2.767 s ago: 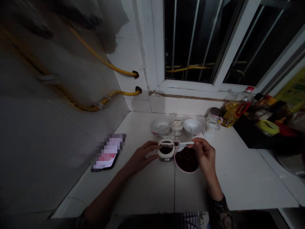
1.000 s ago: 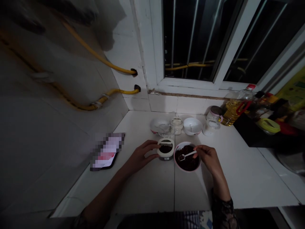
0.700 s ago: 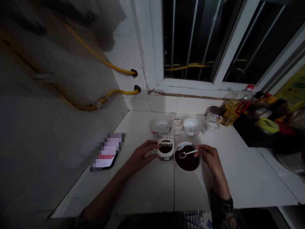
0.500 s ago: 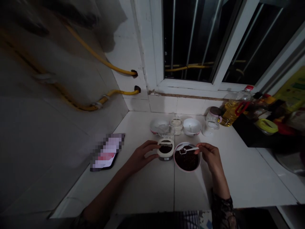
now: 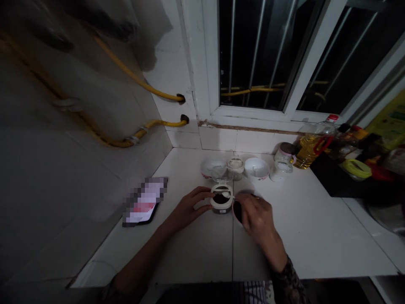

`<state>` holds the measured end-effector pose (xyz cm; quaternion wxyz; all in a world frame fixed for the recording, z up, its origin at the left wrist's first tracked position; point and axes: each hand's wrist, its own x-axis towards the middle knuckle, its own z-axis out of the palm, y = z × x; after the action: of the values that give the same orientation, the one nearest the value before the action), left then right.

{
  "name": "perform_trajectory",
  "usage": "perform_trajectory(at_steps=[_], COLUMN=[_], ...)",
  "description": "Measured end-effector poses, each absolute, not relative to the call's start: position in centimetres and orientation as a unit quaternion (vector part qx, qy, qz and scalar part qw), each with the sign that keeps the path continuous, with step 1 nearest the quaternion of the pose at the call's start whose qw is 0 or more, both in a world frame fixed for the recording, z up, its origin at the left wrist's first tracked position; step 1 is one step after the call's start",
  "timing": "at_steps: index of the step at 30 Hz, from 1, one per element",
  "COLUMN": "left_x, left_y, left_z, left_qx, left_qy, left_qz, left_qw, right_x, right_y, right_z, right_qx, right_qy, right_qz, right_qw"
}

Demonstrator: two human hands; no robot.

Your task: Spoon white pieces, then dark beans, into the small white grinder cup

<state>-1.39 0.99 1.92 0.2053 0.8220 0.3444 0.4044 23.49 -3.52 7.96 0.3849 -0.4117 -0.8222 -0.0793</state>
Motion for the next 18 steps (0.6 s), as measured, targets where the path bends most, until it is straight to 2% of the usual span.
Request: perform_trajectory(at_steps=[4, 10, 14, 18], left_x=[-1.3, -1.3, -1.3, -1.4], left_y=[0.9, 1.0, 1.0, 1.0], left_z=[2.0, 1.8, 1.8, 2.0], left_qx=[0.823, 0.824, 0.822, 0.821], left_qy=[0.346, 0.340, 0.342, 0.335], left_qz=[0.403, 0.414, 0.410, 0.412], left_qw=[0.203, 0.188, 0.197, 0.208], right_x=[26.6, 29.3, 28.3, 27.1], right_y=[-4.6, -4.9, -4.5, -4.7], right_z=[9.1, 8.0, 5.9, 5.3], right_qx=[-0.487, -0.529, -0.546, -0.526], right_qy=[-0.771, -0.761, -0.780, -0.803], right_qz=[-0.159, -0.261, -0.209, -0.140], right_qw=[0.379, 0.269, 0.225, 0.243])
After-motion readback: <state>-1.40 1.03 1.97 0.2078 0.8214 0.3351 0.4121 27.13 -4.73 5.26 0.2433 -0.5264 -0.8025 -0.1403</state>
